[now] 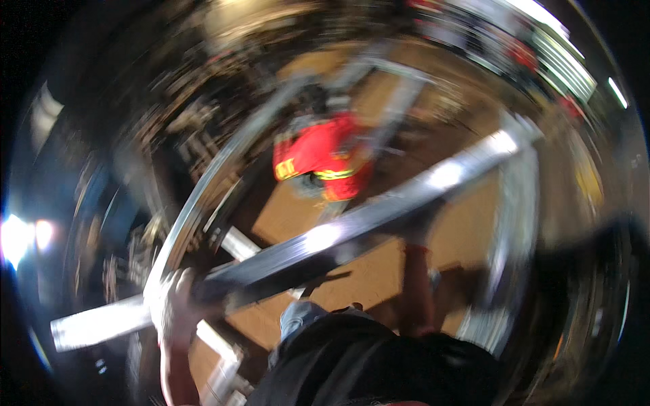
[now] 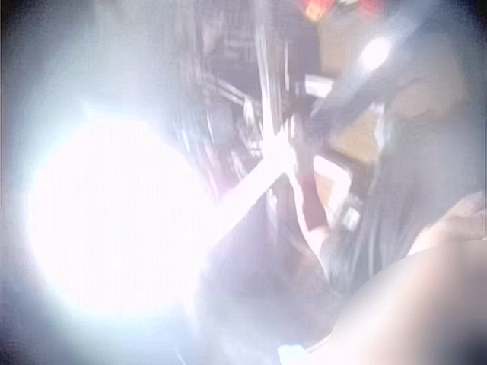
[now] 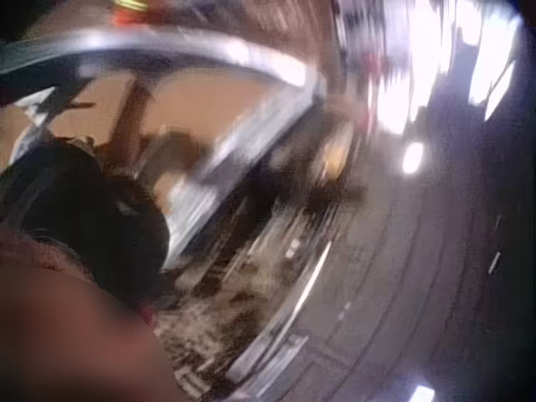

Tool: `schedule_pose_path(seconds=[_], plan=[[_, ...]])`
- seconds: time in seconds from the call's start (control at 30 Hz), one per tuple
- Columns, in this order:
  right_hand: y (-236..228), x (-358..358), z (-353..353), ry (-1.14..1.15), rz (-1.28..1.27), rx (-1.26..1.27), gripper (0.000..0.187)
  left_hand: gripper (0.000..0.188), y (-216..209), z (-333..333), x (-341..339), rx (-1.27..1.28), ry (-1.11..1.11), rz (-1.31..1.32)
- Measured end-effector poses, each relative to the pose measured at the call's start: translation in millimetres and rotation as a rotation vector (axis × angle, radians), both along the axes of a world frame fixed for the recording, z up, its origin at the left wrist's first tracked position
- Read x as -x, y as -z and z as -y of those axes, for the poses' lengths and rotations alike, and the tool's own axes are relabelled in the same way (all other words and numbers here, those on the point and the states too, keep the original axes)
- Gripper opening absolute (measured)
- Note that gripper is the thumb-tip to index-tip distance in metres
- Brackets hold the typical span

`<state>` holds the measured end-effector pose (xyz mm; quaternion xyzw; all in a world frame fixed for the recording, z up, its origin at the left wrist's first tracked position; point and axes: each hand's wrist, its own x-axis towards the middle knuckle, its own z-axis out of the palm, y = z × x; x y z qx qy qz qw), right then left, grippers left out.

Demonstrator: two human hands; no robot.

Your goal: The person positions and aligns long metal beams on a wooden work surface, then lifts and repositions a large metal frame structure. Another worker is visible in the background welding nearby.

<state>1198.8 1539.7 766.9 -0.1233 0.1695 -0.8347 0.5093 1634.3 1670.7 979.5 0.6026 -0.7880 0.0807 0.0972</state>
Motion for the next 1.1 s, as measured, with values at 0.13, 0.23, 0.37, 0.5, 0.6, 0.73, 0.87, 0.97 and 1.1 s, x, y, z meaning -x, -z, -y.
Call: schedule_pose_path(seconds=[0.13,0.23,0.37,0.5,0.6,0.73,0.87,0.97,1.1], plan=[[-44,48,-24,0.177,0.052,0.172,0.080,0.060,-4,-20,-10,0.049,-0.020,-0.098],[-59,101,-21,0.181,0.157,0.195,0.079,0.079,4,20,-1,0.116,0.061,-0.099],[-62,124,9,0.237,0.026,0.221,0.072,0.072,-11,50,15,0.189,0.065,-0.119],[-68,143,-5,0.289,-0.060,0.148,0.073,0.081,-28,74,22,0.267,0.189,-0.156],[-80,169,-15,0.344,-0.140,0.056,0.074,0.072,-59,87,32,0.334,0.150,-0.061],[-87,201,-2,0.358,-0.243,-0.028,0.075,0.068,-86,110,51,0.313,0.219,-0.021],[-104,249,10,0.358,-0.260,0.001,0.077,0.063,-122,156,93,0.468,0.443,-0.013],[-122,292,-30,0.406,-0.168,0.108,0.078,0.065,-127,164,130,0.434,0.446,-0.023],[-164,305,21,0.453,0.066,0.411,0.080,0.069,-137,195,150,0.539,0.452,0.056]])
